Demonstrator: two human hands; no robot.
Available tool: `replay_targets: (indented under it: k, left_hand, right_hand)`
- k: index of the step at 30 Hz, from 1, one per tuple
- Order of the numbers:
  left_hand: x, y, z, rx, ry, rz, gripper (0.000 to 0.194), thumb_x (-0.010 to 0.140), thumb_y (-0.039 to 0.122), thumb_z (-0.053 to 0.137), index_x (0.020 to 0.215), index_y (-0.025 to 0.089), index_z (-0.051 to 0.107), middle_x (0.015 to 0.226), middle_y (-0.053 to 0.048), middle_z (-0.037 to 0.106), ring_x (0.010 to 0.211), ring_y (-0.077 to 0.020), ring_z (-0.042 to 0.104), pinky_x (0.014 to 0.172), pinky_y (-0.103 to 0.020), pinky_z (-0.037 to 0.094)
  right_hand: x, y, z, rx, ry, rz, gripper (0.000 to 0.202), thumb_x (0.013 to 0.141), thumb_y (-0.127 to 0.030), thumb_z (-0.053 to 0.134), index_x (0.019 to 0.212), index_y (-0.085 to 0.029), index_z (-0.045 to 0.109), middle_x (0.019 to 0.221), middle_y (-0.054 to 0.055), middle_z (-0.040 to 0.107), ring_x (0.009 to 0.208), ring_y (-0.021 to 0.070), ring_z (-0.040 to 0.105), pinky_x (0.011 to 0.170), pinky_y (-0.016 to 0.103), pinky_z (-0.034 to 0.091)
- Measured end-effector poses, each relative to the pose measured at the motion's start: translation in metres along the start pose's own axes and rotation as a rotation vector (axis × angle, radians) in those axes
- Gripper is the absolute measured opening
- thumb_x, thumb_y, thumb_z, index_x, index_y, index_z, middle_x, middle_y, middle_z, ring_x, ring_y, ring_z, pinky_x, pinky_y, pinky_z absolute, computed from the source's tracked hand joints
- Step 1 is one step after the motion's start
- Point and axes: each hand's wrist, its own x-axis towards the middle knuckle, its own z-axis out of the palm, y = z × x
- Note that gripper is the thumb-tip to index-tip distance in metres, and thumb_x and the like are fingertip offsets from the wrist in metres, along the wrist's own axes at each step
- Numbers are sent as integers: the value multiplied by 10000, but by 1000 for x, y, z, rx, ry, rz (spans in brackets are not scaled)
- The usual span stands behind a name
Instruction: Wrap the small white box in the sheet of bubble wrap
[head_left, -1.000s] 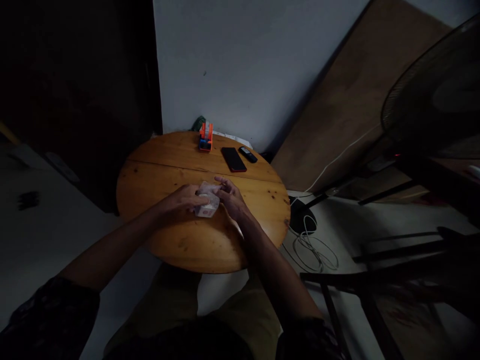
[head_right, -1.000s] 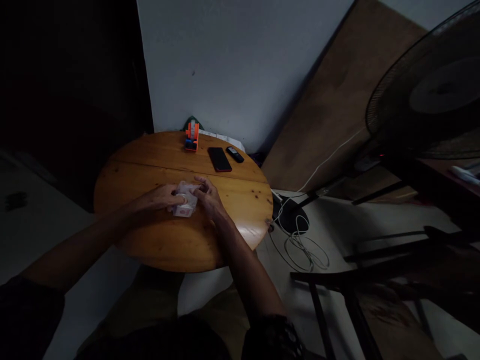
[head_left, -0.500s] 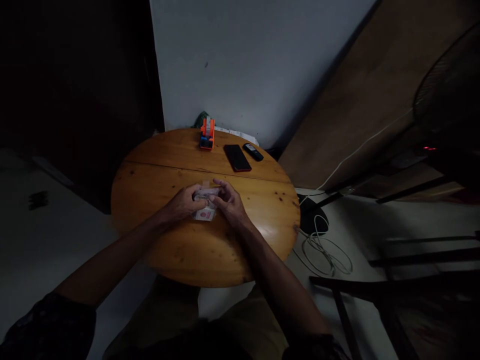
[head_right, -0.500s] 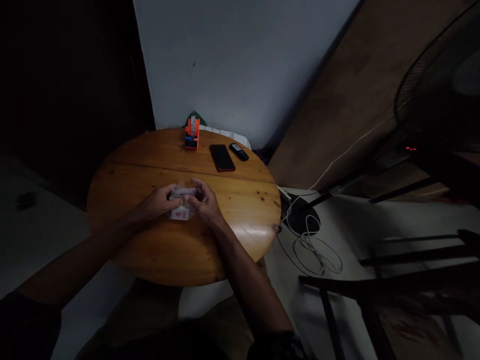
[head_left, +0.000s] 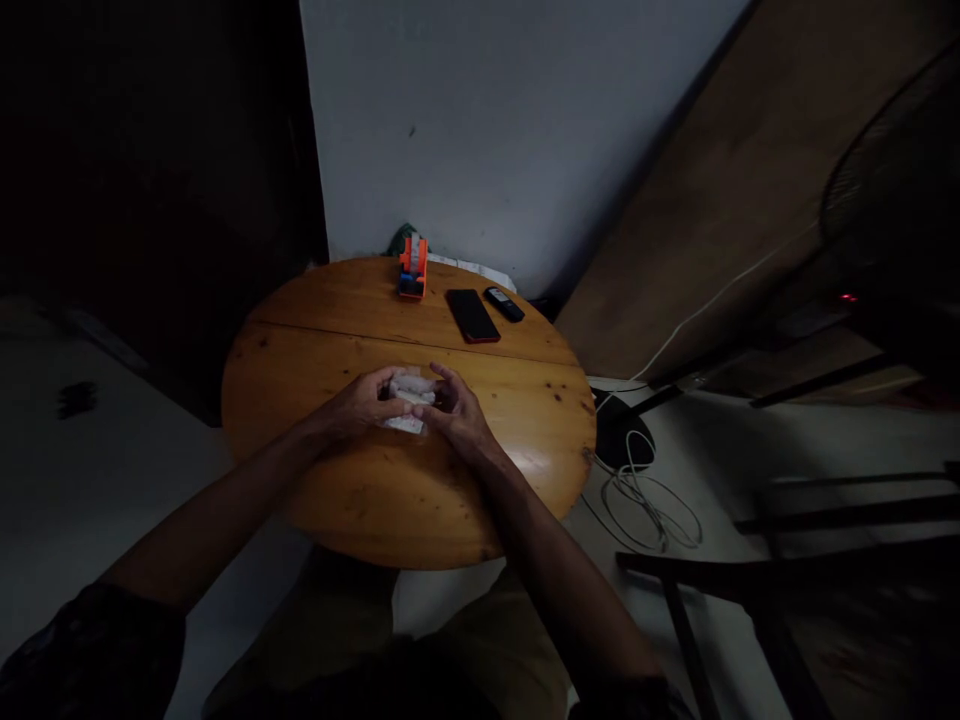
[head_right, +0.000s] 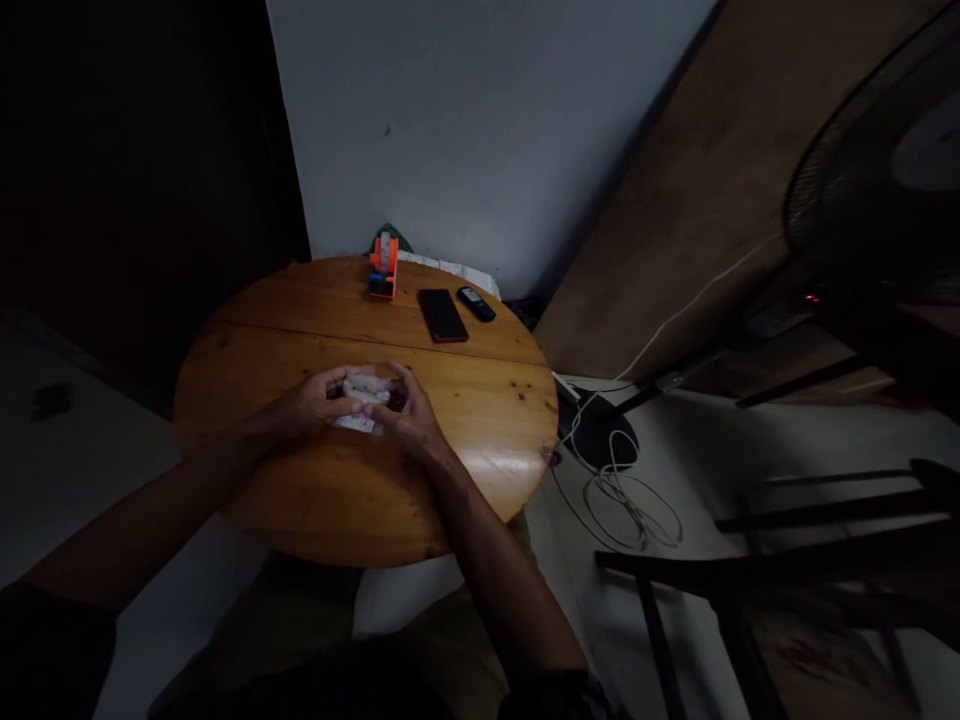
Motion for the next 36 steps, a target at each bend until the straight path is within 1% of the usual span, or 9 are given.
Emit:
replay_targets:
  k: [6, 10, 13, 17, 21, 25, 29, 32, 36]
  left_hand:
    - [5, -10, 0, -33, -2, -5, 826, 632, 299, 796, 1384, 149, 489, 1222, -116, 669, 1062, -250, 651, 823, -322, 532]
    - [8, -13, 2, -53, -2, 41, 942, 627, 269, 781, 1478, 132, 400, 1261, -131, 647, 1074, -244, 647, 856, -327, 534]
    - [8, -12, 3, -54, -15, 61, 1005, 641, 251, 766, 1540, 136, 330, 1299, -140, 632, 1104, -253, 642, 878, -343, 534]
    - [6, -10, 4, -31, 32, 34, 978, 673, 255, 736, 1554, 143, 328, 1327, -143, 625, 1084, -247, 648, 886, -356, 531]
    - [7, -9, 3, 34, 87, 12, 914, 685, 276, 739, 1519, 129, 394, 1281, -140, 648, 1006, -223, 653, 854, -330, 520]
    - [10, -10, 2, 54, 104, 61, 859, 703, 289, 719, 1497, 141, 424, 1203, -98, 669, 948, -187, 644, 799, -289, 507]
    - [12, -12, 0, 126, 129, 87, 829, 704, 303, 710, 1476, 139, 455, 1066, -50, 691, 786, -139, 607, 696, -259, 469]
    - [12, -12, 0, 92, 129, 117, 810, 704, 317, 721, 1454, 142, 470, 1046, -43, 703, 795, -140, 615, 718, -262, 463]
    - [13, -13, 1, 37, 153, 121, 746, 711, 364, 743, 1384, 128, 524, 1010, -46, 702, 854, -161, 641, 773, -275, 463]
  right_hand:
    - [0, -5, 0, 0, 106, 2, 646, 638, -432, 853, 1196, -235, 596, 934, 8, 673, 905, 198, 659, 847, 340, 544]
    - [14, -9, 4, -2, 131, -25, 576, 648, -455, 835, 1118, -219, 600, 875, -3, 664, 809, 171, 638, 763, 311, 532]
    - [28, -13, 10, 21, 128, -51, 530, 626, -413, 836, 1059, -218, 601, 791, -33, 640, 718, 146, 606, 684, 282, 505]
    - [35, -13, 17, 60, 180, -84, 445, 638, -370, 813, 1004, -217, 611, 726, -55, 613, 628, 117, 552, 622, 257, 459]
    - [31, -10, 20, 102, 228, -128, 398, 676, -352, 797, 998, -216, 607, 776, -39, 633, 671, 122, 576, 678, 270, 488]
    - [28, -7, 17, 53, 192, -218, 382, 723, -313, 759, 1056, -227, 595, 809, -32, 633, 709, 124, 589, 715, 276, 499]
    - [25, -5, 15, -99, 133, -279, 364, 790, -307, 691, 1131, -240, 583, 829, -19, 642, 712, 131, 595, 680, 273, 496]
    - [22, -3, 14, -234, 74, -336, 356, 831, -283, 633, 1181, -250, 582, 873, -3, 657, 735, 143, 621, 685, 284, 514]
    - [19, -3, 13, -418, 9, -440, 373, 835, -207, 583, 1206, -245, 599, 909, 21, 669, 828, 173, 650, 802, 337, 542]
